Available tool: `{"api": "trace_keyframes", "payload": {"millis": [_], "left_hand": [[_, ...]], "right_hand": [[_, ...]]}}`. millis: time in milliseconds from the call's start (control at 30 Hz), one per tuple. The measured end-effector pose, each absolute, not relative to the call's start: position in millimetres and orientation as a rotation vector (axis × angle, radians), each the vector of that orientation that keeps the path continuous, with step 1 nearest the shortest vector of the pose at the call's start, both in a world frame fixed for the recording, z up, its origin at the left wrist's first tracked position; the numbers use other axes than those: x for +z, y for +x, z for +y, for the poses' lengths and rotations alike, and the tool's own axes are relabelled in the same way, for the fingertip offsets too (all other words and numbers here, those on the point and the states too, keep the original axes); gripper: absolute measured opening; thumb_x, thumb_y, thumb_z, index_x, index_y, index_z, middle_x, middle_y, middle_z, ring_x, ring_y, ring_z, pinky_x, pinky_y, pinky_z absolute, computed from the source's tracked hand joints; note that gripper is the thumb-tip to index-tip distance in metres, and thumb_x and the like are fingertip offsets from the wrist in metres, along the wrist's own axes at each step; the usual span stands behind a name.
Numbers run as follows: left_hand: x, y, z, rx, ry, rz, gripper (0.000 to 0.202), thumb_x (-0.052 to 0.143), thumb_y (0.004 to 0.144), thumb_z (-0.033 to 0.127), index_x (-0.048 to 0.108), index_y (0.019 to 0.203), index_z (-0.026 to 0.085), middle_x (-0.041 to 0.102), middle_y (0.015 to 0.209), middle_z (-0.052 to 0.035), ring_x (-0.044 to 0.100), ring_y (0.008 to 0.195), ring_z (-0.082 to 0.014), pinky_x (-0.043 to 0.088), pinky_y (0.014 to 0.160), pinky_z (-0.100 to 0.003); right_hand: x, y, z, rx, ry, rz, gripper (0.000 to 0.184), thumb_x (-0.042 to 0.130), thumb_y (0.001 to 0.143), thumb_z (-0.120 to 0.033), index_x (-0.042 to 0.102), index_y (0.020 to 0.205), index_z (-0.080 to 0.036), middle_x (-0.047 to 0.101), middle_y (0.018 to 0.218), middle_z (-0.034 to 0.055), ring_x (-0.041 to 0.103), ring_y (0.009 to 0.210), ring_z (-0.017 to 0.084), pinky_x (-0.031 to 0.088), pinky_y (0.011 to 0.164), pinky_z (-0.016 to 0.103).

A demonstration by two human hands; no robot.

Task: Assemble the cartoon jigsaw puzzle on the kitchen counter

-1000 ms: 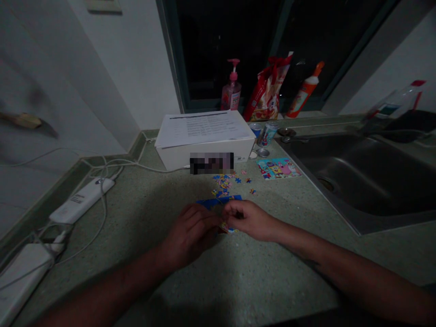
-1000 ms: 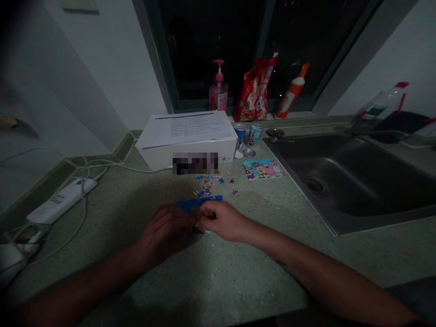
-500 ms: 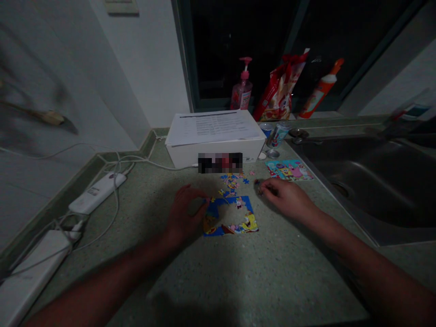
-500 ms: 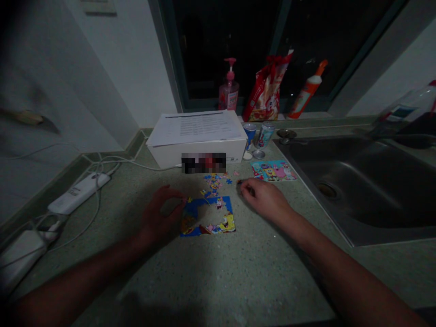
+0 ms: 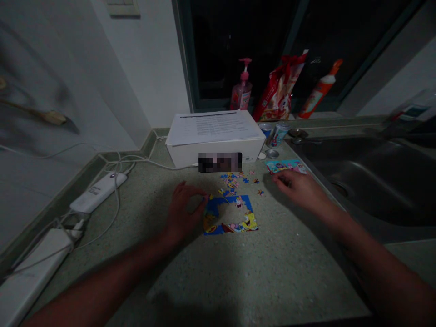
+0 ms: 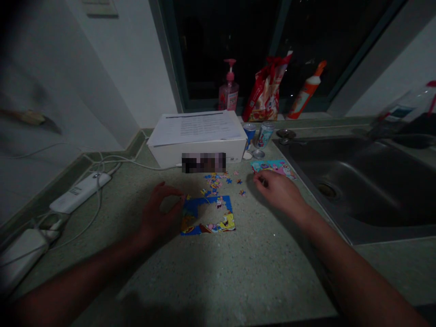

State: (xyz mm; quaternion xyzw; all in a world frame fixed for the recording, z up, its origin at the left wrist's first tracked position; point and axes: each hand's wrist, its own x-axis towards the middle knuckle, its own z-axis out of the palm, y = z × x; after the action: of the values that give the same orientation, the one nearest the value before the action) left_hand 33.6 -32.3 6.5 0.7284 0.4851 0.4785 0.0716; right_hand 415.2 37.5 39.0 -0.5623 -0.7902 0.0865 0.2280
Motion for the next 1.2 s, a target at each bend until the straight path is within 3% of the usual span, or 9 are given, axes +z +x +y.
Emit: {"api": "trace_keyframes", "payload": {"millis": [467, 1000, 1200], "left_hand": [[4, 33, -28, 1.43, 2.188, 1.594, 0.006, 0.072, 0.098, 0.027, 0.07, 0.104, 0.028, 0.081, 0.101, 0.0022, 0.077, 0.097, -0.023, 0.041, 0.127, -0.063], [3, 37, -26, 1.377, 2.158, 1.546, 0.005, 0.071, 0.096, 0.028, 0.073, 0.1, 0.03, 0.082, 0.1, 0.0006, 0.078, 0.097, -0.0258, 0.041, 0.127, -0.065], [6, 43, -33, 1.232, 2.262, 1.431, 0.007, 0.07, 0.097, 0.027, 0.072, 0.103, 0.029, 0.081, 0.1, -0.0005, 0.077, 0.098, -0.0263, 0.043, 0.126, -0.064]], "right_hand": [[24, 407, 36, 0.302, -1.577, -2.281, 0.02, 0.058, 0.101, -0.032, 0.077, 0.097, -0.027, 0.084, 0.094, 0.0082, 0.077, 0.076, 0.027, 0.055, 0.066, 0.038], [33, 399, 30, 0.22, -1.557, -2.319, 0.026, 0.054, 0.104, -0.037, 0.077, 0.104, -0.025, 0.083, 0.1, 0.0095, 0.077, 0.081, 0.028, 0.058, 0.07, 0.042], [32, 384, 5, 0.21, -1.229, -2.414, 0.021, 0.054, 0.106, -0.028, 0.075, 0.106, -0.025, 0.08, 0.108, 0.0092, 0.077, 0.1, 0.027, 0.064, 0.091, 0.044]]}}
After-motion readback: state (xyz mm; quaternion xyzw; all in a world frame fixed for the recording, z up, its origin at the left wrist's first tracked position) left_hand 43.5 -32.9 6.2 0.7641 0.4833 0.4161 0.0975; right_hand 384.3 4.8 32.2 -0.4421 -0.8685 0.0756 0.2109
